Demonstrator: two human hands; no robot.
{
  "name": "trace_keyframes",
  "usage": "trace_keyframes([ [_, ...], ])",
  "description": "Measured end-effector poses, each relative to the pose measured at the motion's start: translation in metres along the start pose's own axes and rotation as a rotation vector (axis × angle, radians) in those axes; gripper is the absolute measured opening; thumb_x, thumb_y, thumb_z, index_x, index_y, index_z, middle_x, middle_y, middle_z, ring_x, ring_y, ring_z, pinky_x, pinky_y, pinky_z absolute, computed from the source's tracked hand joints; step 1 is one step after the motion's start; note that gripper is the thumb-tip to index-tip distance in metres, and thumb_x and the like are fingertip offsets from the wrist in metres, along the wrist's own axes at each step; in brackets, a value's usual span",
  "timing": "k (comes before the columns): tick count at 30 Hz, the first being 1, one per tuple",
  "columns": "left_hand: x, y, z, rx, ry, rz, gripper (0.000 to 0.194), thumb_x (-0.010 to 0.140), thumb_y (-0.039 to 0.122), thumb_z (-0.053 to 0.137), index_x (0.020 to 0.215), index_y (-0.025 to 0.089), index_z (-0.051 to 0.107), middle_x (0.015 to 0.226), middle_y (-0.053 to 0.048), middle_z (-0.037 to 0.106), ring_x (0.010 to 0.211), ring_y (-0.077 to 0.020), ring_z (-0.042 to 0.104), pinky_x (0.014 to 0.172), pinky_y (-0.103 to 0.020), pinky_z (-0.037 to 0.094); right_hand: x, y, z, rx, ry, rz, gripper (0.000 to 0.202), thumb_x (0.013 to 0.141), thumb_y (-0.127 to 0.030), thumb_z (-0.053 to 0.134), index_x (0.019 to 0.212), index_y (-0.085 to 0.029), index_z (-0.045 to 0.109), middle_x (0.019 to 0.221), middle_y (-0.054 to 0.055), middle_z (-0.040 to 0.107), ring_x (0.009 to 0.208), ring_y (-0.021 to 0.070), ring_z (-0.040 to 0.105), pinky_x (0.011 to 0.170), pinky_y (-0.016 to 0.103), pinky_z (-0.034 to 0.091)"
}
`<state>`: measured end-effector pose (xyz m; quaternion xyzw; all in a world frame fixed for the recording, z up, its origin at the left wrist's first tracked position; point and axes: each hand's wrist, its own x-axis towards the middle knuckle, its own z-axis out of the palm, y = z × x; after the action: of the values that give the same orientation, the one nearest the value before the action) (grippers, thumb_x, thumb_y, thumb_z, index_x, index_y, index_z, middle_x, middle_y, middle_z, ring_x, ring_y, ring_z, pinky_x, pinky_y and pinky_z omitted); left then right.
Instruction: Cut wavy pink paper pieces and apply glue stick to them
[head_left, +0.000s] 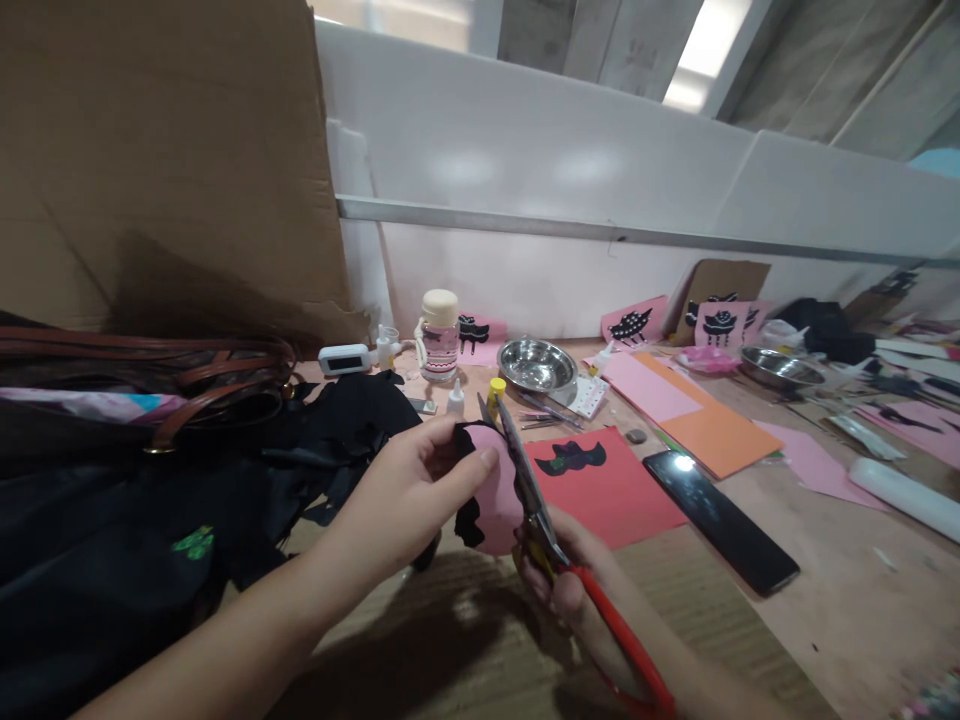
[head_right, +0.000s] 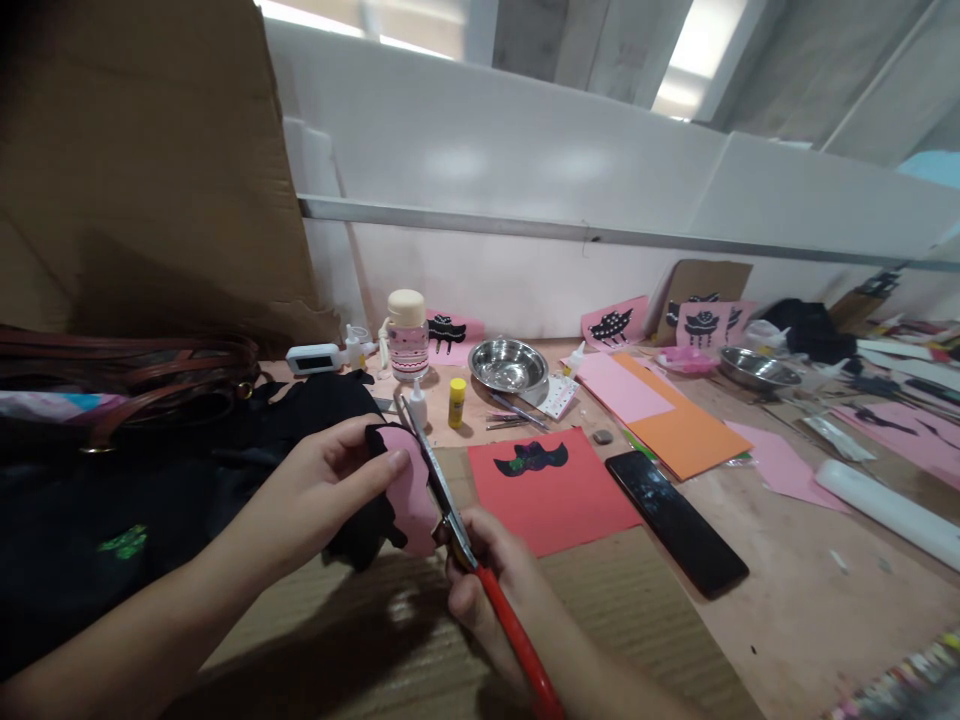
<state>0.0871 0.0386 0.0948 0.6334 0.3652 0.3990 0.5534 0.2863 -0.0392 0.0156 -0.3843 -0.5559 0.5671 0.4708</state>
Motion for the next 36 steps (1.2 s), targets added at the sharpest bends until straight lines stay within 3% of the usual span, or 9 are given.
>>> trace_keyframes([
  [11,0.001,0.0,-0.001,0.015,-0.023,-0.017,0.019,0.093,0.037,0.067,0.096,0.018,0.071,0.095,-0.005,0.073,0.088,-0.0215,0.066,0.08,-0.032,0.051,-0.001,0.007,-0.003,-0.023,0.064,0.043,0.068,0.075,-0.088,0.068,0.101,-0.024,0.07,0.079,0.0,0.053,0.065,0.0157,0.049,0.06,0.026,0.049],
  [17,0.001,0.0,0.001,0.055,0.005,-0.011,0.018,0.091,0.035,0.067,0.094,0.018,0.07,0.089,-0.004,0.071,0.082,-0.0203,0.065,0.075,-0.03,0.05,0.0,0.017,-0.006,-0.039,0.046,0.039,0.072,0.075,-0.088,0.067,0.104,-0.021,0.069,0.073,-0.001,0.052,0.055,0.0118,0.041,0.047,0.022,0.038],
  [24,0.001,-0.002,0.0,0.017,-0.001,-0.005,0.018,0.091,0.037,0.068,0.093,0.019,0.072,0.09,-0.004,0.073,0.085,-0.0211,0.068,0.078,-0.03,0.053,0.005,0.028,-0.001,-0.053,0.121,0.063,0.072,0.075,-0.091,0.063,0.096,-0.022,0.064,0.066,-0.005,0.043,0.052,0.0102,0.031,0.042,0.022,0.025],
  [31,0.002,0.002,0.0,0.006,-0.007,-0.023,0.019,0.091,0.038,0.069,0.09,0.019,0.071,0.091,-0.005,0.076,0.088,-0.0231,0.07,0.079,-0.031,0.054,-0.003,-0.002,0.001,-0.017,0.077,0.045,0.071,0.076,-0.087,0.067,0.106,-0.024,0.068,0.075,-0.003,0.044,0.062,0.0128,0.037,0.056,0.024,0.038],
  [36,0.003,0.005,0.0,-0.018,0.01,0.0,0.017,0.086,0.037,0.072,0.088,0.019,0.071,0.082,-0.003,0.073,0.077,-0.0206,0.068,0.072,-0.03,0.053,0.001,0.009,0.0,-0.059,0.088,0.072,0.076,0.073,-0.092,0.065,0.108,-0.024,0.067,0.074,-0.002,0.048,0.063,0.0154,0.042,0.057,0.026,0.038],
])
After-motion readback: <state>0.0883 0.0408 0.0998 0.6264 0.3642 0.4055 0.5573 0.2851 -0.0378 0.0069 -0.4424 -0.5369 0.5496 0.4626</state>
